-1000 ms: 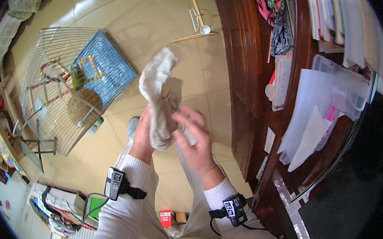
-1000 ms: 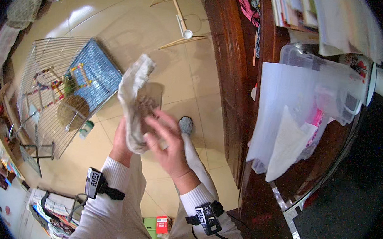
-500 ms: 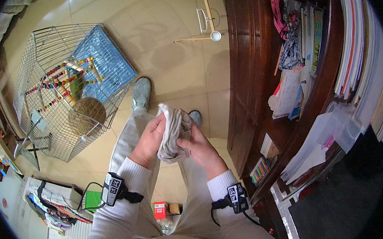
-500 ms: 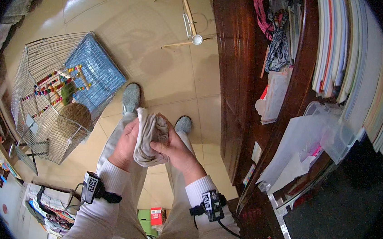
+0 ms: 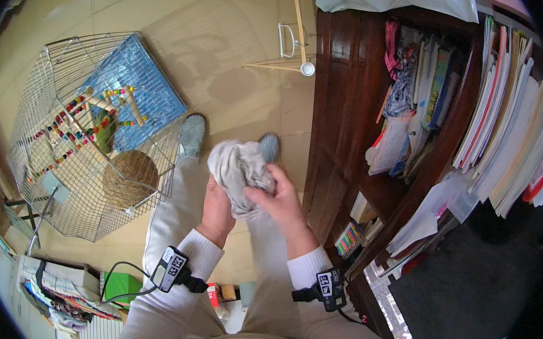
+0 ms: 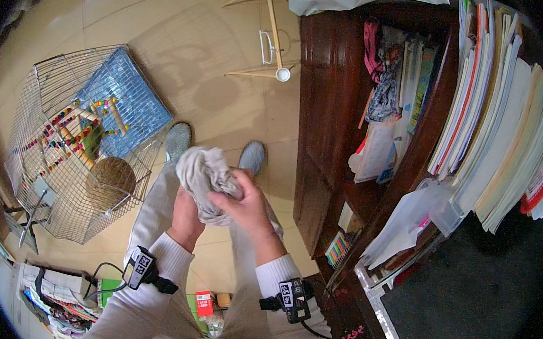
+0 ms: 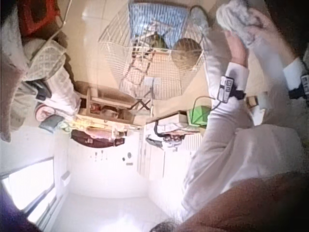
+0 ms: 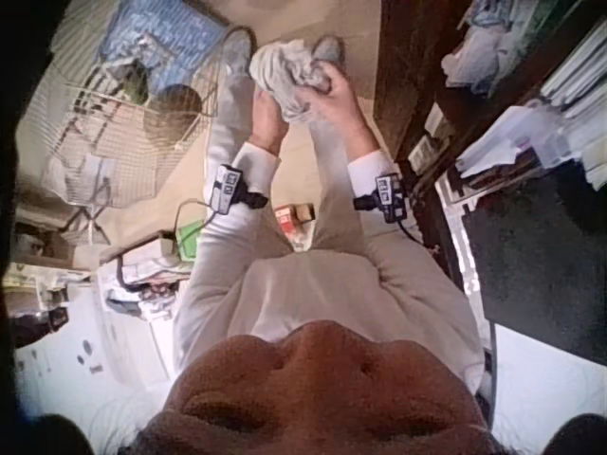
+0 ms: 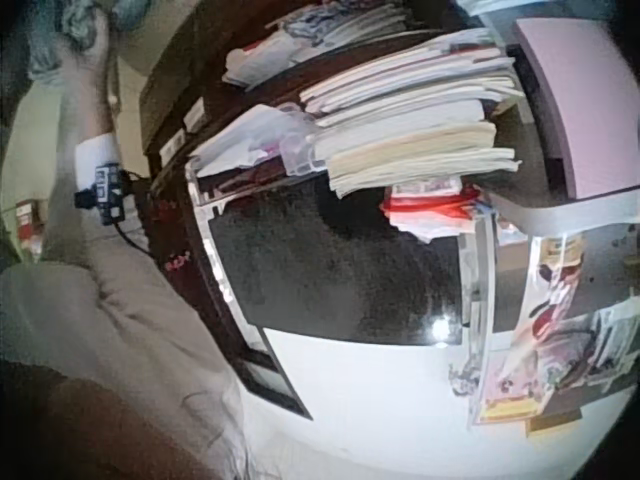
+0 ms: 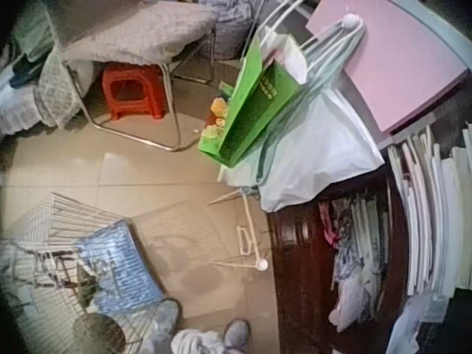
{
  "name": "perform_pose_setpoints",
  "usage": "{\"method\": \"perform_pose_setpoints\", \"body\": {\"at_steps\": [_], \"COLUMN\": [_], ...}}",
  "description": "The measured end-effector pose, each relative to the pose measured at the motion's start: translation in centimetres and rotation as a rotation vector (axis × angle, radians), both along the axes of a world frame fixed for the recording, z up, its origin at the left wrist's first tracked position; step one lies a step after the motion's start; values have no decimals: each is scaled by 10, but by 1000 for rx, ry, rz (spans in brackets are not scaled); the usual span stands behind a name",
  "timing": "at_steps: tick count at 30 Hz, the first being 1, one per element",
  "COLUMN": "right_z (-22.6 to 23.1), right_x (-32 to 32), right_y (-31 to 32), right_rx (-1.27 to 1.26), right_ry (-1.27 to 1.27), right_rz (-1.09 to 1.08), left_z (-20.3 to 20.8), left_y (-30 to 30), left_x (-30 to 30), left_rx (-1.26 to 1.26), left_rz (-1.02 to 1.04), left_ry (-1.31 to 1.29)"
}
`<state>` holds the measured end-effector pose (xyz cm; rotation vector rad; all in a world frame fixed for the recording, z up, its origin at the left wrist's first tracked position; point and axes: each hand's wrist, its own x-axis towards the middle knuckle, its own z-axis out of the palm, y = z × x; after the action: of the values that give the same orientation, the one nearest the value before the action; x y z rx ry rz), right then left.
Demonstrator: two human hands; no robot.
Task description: The person wipes a wooden cabinet and a white desk with a cloth, moving items like a bag, scissors, and tape to reach the surfaces. They also wipe the headboard of a bed. The task involves cleaning multiple surfaces in a cluttered room.
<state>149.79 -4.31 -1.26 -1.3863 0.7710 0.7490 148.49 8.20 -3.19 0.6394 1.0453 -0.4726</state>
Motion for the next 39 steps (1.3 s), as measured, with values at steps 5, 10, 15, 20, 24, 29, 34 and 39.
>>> {"method": "perform_pose_setpoints", "body": {"at_steps": [5,10,15,20,24,29,34,39], "right_z": [3,-22,-110,-150,-189,-198,-202,-255], "right_x": [14,113,227,278,286,220,206,309], "right_y": [3,-76,-138,-149,-166,-162,-158,-178], "right_rx": [153,-583,-1439,-1671,-1579,-1331,-1202,-1360], "right_ry": [132,-527,-727,-684,-749,-291,-311,-517], "right_rz": [-136,-142,547,1136,1544,2026,1972,1596], "left_z": [-6,-4,-11,-13,-12,-11,-10,-8], "left_y": [-6,-13,-6,-9,-9,-12,-12,-9], "left_x": [3,4,14,16,18,32,44,42], "left_rx": [127,198,154,116,105,89,95,78], "left_rz": [-295,-400,-523,-489,-546,-563,-537,-585], "left_ry": [131,-106,-142,-109,-104,-87,-109,-55]}}
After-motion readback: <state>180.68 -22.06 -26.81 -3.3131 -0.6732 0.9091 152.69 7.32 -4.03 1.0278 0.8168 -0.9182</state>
